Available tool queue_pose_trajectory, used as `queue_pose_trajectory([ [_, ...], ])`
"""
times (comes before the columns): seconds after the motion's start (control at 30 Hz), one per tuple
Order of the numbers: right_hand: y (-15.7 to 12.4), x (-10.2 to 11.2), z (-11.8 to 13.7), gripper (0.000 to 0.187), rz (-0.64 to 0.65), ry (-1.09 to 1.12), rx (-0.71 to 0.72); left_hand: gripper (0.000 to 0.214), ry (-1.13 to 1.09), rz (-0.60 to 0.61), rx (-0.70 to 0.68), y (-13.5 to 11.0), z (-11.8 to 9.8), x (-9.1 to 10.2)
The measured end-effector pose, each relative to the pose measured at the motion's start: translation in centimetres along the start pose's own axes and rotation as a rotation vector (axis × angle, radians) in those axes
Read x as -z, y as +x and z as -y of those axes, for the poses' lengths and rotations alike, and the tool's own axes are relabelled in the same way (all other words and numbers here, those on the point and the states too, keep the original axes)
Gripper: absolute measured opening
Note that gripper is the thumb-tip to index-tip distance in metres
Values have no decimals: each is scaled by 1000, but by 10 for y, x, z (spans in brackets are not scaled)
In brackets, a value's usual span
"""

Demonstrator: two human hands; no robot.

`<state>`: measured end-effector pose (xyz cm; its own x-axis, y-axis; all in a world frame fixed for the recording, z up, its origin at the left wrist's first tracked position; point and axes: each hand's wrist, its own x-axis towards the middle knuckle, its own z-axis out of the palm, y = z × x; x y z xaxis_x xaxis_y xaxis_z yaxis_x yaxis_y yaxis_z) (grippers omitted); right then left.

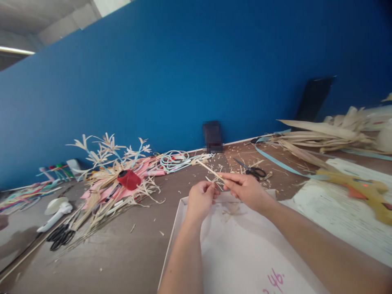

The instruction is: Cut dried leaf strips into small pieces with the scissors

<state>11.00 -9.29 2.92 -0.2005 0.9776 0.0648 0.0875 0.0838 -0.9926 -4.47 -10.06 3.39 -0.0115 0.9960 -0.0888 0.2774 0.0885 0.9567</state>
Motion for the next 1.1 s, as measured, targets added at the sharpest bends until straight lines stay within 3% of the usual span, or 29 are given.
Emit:
queue_pose_trajectory([
  [0.27,0,3,6,41,-34,43,-74,21,-35,56,47,-2,-2,0],
  [0.43,-4,-1,7,58,105,144,-90,21,-42,47,22,-1,0,-1],
  [0.57,-5,-6,6,49,188,161,-124,21,-63,55,-44,-1,-1,-3],
  [0.77,1,-2,1,37,3,-81,-9,22,68,5,-176,-4,0,-5],
  [1.0,10,10,-1,38,-235,-177,-48,21,126,4,-134,-2,3,-8],
  [1.1,22,17,2,41,-412,-217,-78,20,133,-4,-96,0,5,-9],
])
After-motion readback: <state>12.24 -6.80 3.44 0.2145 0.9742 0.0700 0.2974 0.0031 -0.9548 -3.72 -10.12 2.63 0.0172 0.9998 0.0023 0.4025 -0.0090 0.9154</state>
